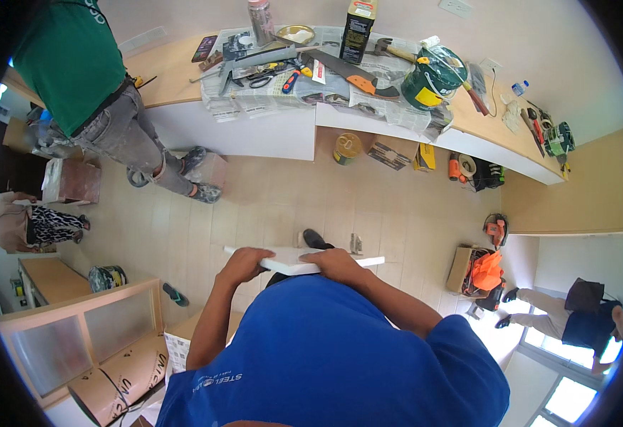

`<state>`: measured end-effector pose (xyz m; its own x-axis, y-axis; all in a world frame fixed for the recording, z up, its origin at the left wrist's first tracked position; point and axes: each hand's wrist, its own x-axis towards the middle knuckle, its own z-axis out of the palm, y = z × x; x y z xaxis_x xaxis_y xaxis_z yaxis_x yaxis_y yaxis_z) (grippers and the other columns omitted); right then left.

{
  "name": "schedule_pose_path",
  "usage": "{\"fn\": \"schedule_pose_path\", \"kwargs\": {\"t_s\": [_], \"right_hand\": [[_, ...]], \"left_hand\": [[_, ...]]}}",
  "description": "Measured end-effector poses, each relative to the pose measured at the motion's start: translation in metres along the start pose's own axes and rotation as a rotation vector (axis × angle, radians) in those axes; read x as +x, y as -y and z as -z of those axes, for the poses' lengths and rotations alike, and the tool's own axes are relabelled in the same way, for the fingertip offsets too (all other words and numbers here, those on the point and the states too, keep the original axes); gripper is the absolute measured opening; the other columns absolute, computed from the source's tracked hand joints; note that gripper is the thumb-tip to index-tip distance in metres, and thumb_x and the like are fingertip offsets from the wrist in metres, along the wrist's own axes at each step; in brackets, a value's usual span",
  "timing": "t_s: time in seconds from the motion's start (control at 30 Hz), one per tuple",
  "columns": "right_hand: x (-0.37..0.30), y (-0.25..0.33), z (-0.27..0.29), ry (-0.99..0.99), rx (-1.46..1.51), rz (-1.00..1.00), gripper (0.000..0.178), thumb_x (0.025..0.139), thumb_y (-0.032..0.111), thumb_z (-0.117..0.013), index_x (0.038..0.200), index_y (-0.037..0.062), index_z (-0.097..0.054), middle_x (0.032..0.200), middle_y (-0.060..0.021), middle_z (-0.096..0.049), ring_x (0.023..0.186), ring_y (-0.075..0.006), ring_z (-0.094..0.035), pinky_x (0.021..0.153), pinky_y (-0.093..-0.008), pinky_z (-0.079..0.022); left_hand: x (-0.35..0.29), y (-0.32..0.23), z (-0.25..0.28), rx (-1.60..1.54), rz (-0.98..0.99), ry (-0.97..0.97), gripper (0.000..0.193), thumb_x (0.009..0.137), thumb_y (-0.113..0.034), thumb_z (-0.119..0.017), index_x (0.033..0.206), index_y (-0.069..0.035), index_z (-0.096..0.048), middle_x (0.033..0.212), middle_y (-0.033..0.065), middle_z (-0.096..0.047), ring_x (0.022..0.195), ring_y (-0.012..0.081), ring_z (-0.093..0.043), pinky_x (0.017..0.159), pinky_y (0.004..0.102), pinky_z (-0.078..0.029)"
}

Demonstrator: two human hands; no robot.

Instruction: The person receives a white cabinet door and walks to a workbench. They unwrap a hinge, attach it to the door, and then attach a second hinge. The door is then placed on the floor. Other people are present in the room.

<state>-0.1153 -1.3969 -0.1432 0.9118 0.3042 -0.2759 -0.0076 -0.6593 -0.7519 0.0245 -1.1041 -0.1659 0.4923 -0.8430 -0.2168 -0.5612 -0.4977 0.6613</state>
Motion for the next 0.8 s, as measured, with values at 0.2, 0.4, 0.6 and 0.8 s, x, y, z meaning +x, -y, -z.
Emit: {"fn": "schedule_pose_path", "kwargs": {"t_s": [0.2,0.4,0.6,0.8], "right_hand": [[-0.017,0.01,0.006,-0.214,0.029,-0.378,0.052,0.088,0.023,-0.075,0.139,0.0206,-0.067,0.115,-0.0189,-0.076,0.102,-0.0405,-0.073,0.091,-0.0507,-0.057],[-0.039,-0.042,0.002,-0.434,0.112,-0.651,0.048,0.087,0.023,-0.077,0.135,0.0198,-0.068,0.101,-0.0186,-0.077,0.095,-0.041,-0.074,0.085,-0.0523,-0.058],[-0.052,-0.112,0.016,-0.507,0.122,-0.924,0.047,0.086,0.021,-0.076,0.132,0.0181,-0.069,0.099,-0.0208,-0.076,0.095,-0.0412,-0.074,0.086,-0.0527,-0.059],[-0.082,-0.16,0.011,-0.522,0.111,-1.01,0.045,0.085,0.018,-0.076,0.13,0.0189,-0.07,0.099,-0.0194,-0.076,0.097,-0.0395,-0.074,0.086,-0.0523,-0.059]], "left_hand": [[0.099,0.019,0.01,-0.12,-0.102,0.183,0.05,0.083,-0.011,-0.081,0.131,-0.004,-0.069,0.134,0.0209,-0.069,0.129,0.0384,-0.063,0.11,0.0462,-0.05],[0.18,0.071,0.045,0.013,-0.139,0.08,0.065,0.084,-0.016,-0.081,0.144,-0.003,-0.058,0.148,0.025,-0.057,0.135,0.0419,-0.056,0.115,0.0461,-0.046],[0.279,0.138,0.097,-0.031,0.084,-0.166,0.058,0.088,-0.019,-0.08,0.139,-0.002,-0.061,0.14,0.0244,-0.062,0.131,0.0421,-0.059,0.113,0.0448,-0.046],[0.394,0.155,0.158,0.251,0.053,-0.55,0.047,0.088,-0.01,-0.075,0.132,0.001,-0.063,0.131,0.0252,-0.062,0.12,0.0436,-0.06,0.105,0.0479,-0.049]]}}
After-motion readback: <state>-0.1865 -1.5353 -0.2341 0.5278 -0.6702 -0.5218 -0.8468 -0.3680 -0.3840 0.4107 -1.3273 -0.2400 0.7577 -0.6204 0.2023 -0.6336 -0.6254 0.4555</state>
